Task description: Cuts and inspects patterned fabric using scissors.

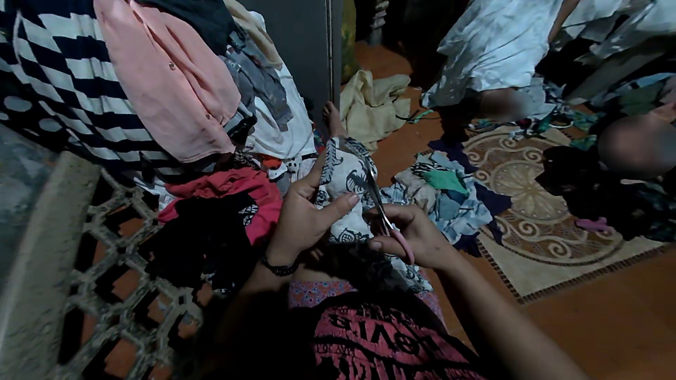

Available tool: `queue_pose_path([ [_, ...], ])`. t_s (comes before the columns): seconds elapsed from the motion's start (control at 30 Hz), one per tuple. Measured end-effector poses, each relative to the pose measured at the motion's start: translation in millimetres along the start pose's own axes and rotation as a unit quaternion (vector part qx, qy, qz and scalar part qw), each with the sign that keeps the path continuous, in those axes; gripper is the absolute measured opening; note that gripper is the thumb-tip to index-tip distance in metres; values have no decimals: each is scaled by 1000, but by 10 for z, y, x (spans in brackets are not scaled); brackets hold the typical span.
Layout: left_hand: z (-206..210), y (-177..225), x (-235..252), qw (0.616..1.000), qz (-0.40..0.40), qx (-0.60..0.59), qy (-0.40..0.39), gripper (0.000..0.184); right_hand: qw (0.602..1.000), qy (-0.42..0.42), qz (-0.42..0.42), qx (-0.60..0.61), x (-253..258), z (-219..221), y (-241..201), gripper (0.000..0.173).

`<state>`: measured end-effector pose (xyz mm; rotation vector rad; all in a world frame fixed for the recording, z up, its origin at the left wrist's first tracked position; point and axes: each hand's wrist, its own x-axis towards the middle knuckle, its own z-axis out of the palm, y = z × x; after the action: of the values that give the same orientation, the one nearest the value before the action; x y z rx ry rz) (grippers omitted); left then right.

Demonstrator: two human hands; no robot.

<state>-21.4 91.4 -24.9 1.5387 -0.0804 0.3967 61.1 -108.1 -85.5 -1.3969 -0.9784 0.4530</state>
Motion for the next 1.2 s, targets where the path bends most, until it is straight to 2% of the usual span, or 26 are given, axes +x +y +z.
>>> queue_pose_path([
  [0.13,-8,-13,9,1000,-3,-10,-2,39,1000,6,7,-7,-9,5,9,32],
  [0.23,-5,-24,48,999,-14,-9,34,21,1000,6,17,-12,-35,7,31,30],
  [0.3,4,-6,80,998,-25,16,63,10,1000,6,16,-19,-49,3,39,32],
  [0.43,21,17,104,995,-17,82,62,3,1000,5,1,-25,-54,-15,35,38],
  [0.8,81,38,73,987,-16,152,54,12,976,78,24,-203,-31,-7,43,41],
  [0.97,85,34,79,988,0,146,56,16,983,76,31,-164,-30,-12,34,38],
  [1.2,86,49,101,981,0,180,71,6,993,50,43,-101,-45,-18,4,34],
])
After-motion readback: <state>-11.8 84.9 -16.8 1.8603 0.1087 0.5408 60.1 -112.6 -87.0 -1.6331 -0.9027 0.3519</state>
